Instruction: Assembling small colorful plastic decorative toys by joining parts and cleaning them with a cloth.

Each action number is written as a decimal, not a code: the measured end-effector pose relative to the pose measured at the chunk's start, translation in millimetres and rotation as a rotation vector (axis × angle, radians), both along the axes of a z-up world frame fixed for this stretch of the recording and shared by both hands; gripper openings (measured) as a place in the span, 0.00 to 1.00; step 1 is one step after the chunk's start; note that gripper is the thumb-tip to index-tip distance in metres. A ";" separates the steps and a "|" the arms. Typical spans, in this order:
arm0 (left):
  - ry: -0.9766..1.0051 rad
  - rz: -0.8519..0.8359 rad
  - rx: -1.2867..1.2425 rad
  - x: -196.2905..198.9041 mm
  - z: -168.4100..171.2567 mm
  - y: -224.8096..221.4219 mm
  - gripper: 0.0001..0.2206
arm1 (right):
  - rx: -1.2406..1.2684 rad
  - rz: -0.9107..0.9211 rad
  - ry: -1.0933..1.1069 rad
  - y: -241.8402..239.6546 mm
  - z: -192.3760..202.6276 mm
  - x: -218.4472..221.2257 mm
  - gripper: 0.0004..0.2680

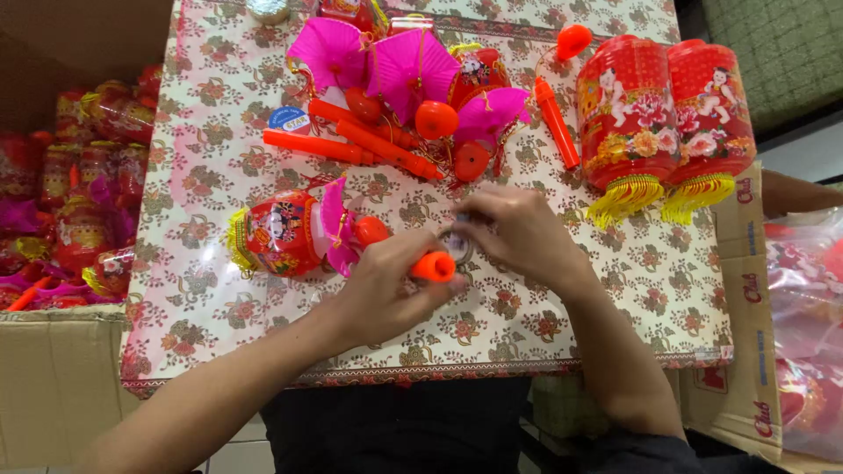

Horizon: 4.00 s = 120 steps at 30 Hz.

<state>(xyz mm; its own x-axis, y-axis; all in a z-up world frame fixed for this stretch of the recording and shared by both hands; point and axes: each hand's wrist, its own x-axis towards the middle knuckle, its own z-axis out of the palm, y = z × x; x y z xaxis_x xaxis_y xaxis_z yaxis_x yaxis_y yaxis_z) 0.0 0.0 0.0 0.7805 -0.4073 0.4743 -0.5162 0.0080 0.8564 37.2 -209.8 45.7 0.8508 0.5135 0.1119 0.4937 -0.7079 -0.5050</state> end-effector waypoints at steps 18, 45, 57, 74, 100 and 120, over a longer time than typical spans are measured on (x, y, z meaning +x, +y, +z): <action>0.145 -0.015 0.140 1.7 27.7 -5.0 0.11 | 0.719 0.185 -0.769 -5.1 -21.4 -16.0 0.05; 0.023 -0.017 -0.200 14.5 40.2 35.9 0.23 | -0.050 0.344 -0.299 5.1 -28.8 -4.6 0.10; -0.033 -0.059 -0.072 23.5 55.3 41.0 0.18 | 1.042 -0.022 0.298 -14.9 -53.2 13.5 0.19; -0.303 -0.020 0.445 39.2 62.4 70.8 0.17 | 1.280 0.083 0.159 2.7 -38.2 1.2 0.13; -0.771 0.116 0.722 20.5 62.1 59.1 0.11 | 0.530 0.291 -0.626 16.9 -24.6 -19.7 0.08; -0.877 0.261 0.651 23.2 71.3 56.6 0.08 | 0.345 0.154 -0.767 17.0 -12.2 -21.3 0.15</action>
